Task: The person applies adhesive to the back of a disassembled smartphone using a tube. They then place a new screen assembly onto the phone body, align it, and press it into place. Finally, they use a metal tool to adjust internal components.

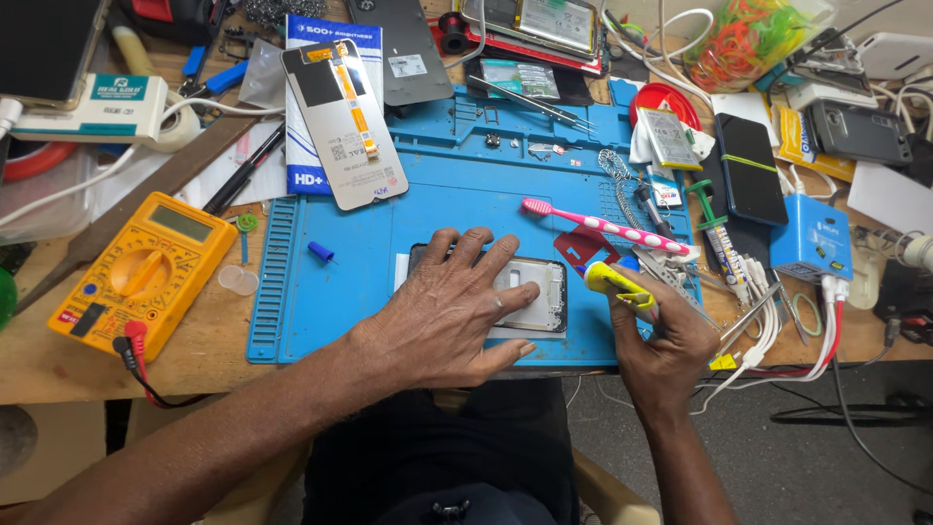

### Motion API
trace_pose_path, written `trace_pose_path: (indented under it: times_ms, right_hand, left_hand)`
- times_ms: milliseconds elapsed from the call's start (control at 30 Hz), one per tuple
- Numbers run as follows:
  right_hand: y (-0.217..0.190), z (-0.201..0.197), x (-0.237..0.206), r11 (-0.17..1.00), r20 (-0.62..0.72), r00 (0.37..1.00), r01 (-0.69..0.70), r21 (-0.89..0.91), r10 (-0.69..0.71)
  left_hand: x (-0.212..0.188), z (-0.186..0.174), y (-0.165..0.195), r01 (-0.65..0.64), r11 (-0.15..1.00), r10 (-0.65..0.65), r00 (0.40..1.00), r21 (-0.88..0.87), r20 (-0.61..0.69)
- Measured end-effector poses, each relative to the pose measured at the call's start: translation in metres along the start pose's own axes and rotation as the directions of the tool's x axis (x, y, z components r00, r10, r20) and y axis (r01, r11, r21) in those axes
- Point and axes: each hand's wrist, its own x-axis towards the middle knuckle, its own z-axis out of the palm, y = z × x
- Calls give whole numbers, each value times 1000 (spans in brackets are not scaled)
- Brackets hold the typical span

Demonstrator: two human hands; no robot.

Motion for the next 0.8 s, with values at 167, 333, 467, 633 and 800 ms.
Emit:
trace_pose_path:
  times_ms: [167, 333, 467, 633, 800]
  right_hand:
    - [-3, 3, 0, 992, 30, 997, 76, -96, -73]
    - [-2, 4, 0, 988, 45, 997, 70, -140, -64]
    - [-1, 4, -1, 987, 42, 996, 79, -139, -74]
    - [1, 5, -2, 988, 57, 996, 71, -137, -63]
    - [1, 5, -2, 993, 61, 998, 38, -110, -32]
  left_hand:
    - [-1, 5, -2, 21, 1000, -20, 999, -8, 42]
    - [1, 6, -3, 7, 1000, -7, 1000, -3, 13]
    - [0, 6, -4, 6, 1000, -6, 1000, -14, 13]
    - [0, 7, -5, -10, 1000, 10, 1000, 3, -21]
    - [0, 8, -5, -22, 1000, 23, 997, 13, -74]
